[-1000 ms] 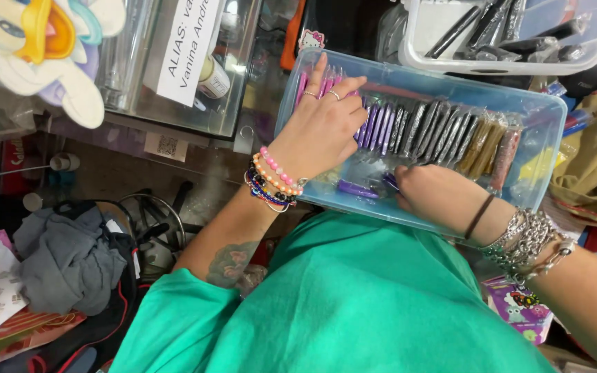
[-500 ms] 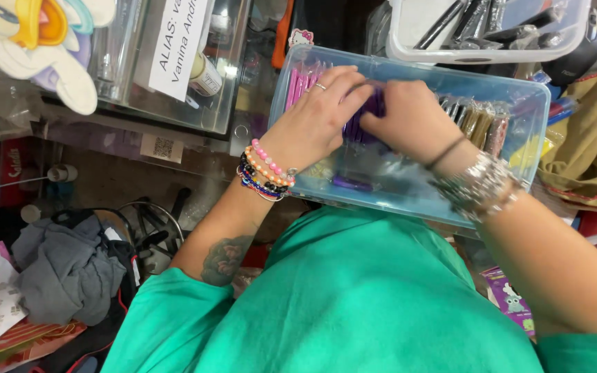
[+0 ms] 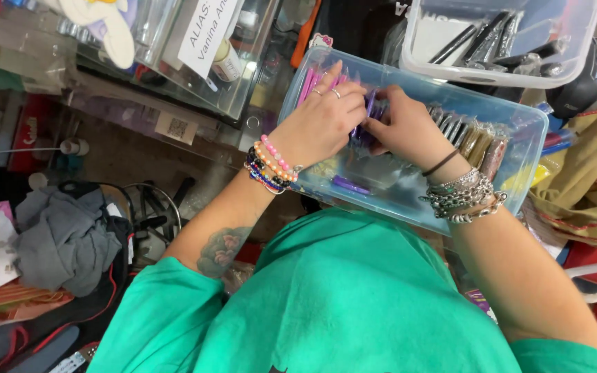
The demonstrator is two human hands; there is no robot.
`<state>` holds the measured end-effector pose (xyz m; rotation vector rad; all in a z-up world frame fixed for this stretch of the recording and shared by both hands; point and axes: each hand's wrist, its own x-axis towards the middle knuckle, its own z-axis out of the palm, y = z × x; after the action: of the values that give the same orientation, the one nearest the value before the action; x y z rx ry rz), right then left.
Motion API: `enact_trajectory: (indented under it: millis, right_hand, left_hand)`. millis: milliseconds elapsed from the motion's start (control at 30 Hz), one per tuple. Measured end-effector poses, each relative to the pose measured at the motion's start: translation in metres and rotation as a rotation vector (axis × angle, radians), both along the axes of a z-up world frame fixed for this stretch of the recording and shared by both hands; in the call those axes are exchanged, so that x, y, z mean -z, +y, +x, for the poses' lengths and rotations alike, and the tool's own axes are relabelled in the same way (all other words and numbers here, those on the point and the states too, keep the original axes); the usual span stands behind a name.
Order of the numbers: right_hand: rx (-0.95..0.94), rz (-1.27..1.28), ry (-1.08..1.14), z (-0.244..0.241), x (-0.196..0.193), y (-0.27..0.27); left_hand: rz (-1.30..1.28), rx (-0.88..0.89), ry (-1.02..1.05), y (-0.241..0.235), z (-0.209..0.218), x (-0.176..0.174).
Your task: The person organizes small stationery items, including pink and purple pens and black clips, into a clear plastic container. They pick up items from a purple tray and place them into the container, arranging them by color and type.
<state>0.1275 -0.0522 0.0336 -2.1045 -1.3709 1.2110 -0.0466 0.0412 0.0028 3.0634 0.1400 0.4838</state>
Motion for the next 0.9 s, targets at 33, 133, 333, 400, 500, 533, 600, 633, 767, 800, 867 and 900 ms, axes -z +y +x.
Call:
enact_trajectory:
  millis: [33,133,333,400,500,533,600,633,767,800,867,900]
  right_hand:
    - [-0.004,0.002,0.004,0.001,-0.003,-0.001]
    - [0.019,-0.041,0.146,0.005,-0.003,-0.003]
    - [-0.227,0.099,-0.113,0.02,0.028,0.001]
    - [-0.153,0.193,-0.132,0.023,0.04,0.002]
    - [-0.071,0.363,-0.288,0.026,0.074,0.009]
    - [-0.046,0.366,-0.298,0.015,0.075,0.013]
    - [-0.001,0.371,-0.287,0.01,0.078,0.009]
    - [0.061,0.363,-0.328,0.009,0.062,0.001]
    - [-0.141,0.415,-0.26,0.011,-0.052,-0.055]
    - [-0.24,0.415,-0.252,0.005,-0.092,-0.074]
    - [-0.226,0.528,-0.222,0.028,-0.126,-0.128]
    - [-0.263,0.646,-0.165,0.034,-0.142,-0.153]
  left_hand:
    - [0.002,-0.004,0.004,-0.002,0.0,-0.001]
    - [0.008,-0.112,-0.008,-0.008,0.003,-0.006]
    - [-0.041,-0.144,0.094,-0.01,0.006,-0.006]
    - [0.005,-0.156,0.109,-0.007,0.01,0.003]
    - [-0.043,-0.096,0.149,-0.01,0.009,-0.012]
    - [-0.035,-0.071,0.144,-0.009,0.004,-0.018]
    - [-0.108,-0.06,0.201,-0.011,0.011,-0.026]
    - [-0.1,0.008,0.176,-0.012,0.01,-0.021]
    - [-0.006,-0.035,0.205,-0.012,0.016,-0.016]
    - [0.058,-0.074,0.195,-0.011,0.015,-0.02]
    - [0.087,-0.038,0.139,-0.019,0.022,-0.032]
    - [0.106,-0.055,0.103,-0.021,0.022,-0.037]
